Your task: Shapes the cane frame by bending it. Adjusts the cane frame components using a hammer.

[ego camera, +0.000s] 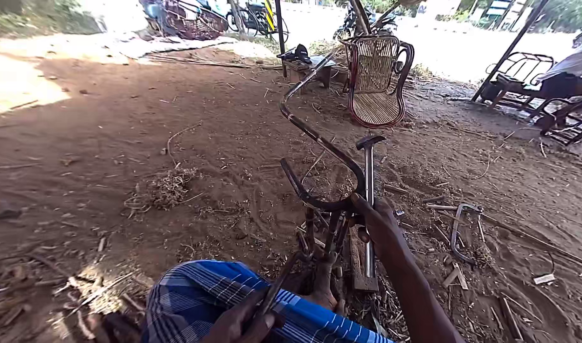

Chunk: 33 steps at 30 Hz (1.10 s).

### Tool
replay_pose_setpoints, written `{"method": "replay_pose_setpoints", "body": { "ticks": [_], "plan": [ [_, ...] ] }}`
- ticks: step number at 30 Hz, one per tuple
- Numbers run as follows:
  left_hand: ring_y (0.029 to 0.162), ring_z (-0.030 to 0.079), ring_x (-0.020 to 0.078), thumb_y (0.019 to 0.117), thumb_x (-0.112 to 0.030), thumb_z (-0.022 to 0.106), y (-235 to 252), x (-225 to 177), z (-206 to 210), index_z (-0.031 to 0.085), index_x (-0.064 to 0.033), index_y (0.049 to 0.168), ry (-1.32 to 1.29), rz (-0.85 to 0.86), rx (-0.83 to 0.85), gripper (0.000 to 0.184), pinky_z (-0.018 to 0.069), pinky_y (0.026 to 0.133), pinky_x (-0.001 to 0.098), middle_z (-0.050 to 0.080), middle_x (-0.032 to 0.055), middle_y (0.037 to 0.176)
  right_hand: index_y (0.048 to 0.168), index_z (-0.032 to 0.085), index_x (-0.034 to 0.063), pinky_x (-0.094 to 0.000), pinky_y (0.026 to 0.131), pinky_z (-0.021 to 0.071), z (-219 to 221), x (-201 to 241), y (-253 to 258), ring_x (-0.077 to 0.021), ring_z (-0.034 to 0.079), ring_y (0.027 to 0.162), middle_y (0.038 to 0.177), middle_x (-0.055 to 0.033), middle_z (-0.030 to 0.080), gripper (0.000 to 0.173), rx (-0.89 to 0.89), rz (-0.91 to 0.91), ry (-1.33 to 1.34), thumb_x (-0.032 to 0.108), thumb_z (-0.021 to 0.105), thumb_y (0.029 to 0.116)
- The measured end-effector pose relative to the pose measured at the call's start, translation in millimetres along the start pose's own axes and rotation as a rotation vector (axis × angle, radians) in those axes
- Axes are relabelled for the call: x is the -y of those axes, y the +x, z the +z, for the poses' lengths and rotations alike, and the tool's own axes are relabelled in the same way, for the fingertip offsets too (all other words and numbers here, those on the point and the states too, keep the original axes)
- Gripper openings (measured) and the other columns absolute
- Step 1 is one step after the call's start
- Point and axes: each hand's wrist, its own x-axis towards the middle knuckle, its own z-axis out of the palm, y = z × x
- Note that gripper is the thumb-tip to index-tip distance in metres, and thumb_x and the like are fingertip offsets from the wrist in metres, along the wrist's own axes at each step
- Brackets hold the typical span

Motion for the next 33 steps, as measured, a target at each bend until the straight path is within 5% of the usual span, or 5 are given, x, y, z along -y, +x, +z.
{"method": "replay_pose_setpoints", "body": {
  "ticks": [4, 7, 14, 28, 33],
  "plan": [
    [0.049, 0.052, 0.0095, 0.1078, -0.023, 0.050, 50.4, -17.2, 29.3, 0.063, -0.0075, 0.135, -0.405, 0.033, -0.109, 0.034, 0.0395, 0.038, 0.0209, 0.070, 0.0081, 0.092, 0.111, 0.065, 0.0085, -0.0196, 0.033, 0.0325, -0.6, 0.6, -5.8, -0.0086, 0.050, 0.043, 0.081, -0.0090, 0.070, 0.035, 0.013, -0.002, -0.021, 0.042, 0.058, 0.1038],
    [0.049, 0.054, 0.0101, 0.1088, -0.033, 0.048, 83.9, -31.9, 56.4, 0.068, -0.0054, 0.121, -0.638, 0.083, -0.173, 0.036, 0.0394, 0.040, 0.0202, 0.066, 0.0101, 0.078, 0.111, 0.065, 0.0053, -0.0206, 0.035, 0.0356, -1.1, 1.9, -1.4, -0.0106, 0.056, 0.046, 0.083, -0.0112, 0.072, 0.035, 0.019, 0.007, -0.019, 0.039, 0.059, 0.1040],
    [0.045, 0.050, 0.0148, 0.0983, -0.068, 0.046, 160.4, -61.8, 88.6, 0.069, -0.0110, 0.097, -0.742, 0.178, -0.356, 0.061, 0.0441, 0.040, 0.0276, 0.058, 0.0083, 0.065, 0.114, 0.064, 0.0077, -0.0198, 0.034, 0.0343, -0.6, 2.8, -3.9, -0.0094, 0.054, 0.044, 0.084, -0.0102, 0.073, 0.035, 0.018, 0.015, -0.033, 0.041, 0.058, 0.1041],
    [0.038, 0.044, 0.0144, 0.1008, -0.065, 0.044, 159.4, -79.9, 84.9, 0.064, -0.0108, 0.091, -0.684, 0.162, -0.377, 0.059, 0.0413, 0.035, 0.0285, 0.051, 0.0072, 0.056, 0.114, 0.064, 0.0049, -0.0229, 0.036, 0.0395, -1.4, 5.4, 1.2, -0.0119, 0.054, 0.045, 0.082, -0.0110, 0.071, 0.035, 0.015, 0.066, -0.075, 0.038, 0.059, 0.1045],
    [0.047, 0.053, 0.0162, 0.1045, -0.046, 0.052, 152.3, -60.2, 70.9, 0.067, -0.0088, 0.106, -0.473, 0.196, -0.342, 0.040, 0.0452, 0.040, 0.0284, 0.061, 0.0091, 0.071, 0.110, 0.064, 0.0023, -0.0233, 0.035, 0.0391, -1.3, 3.7, 4.7, -0.0123, 0.053, 0.044, 0.078, -0.0116, 0.068, 0.036, 0.036, 0.044, -0.082, 0.038, 0.061, 0.1036]
  ]
}}
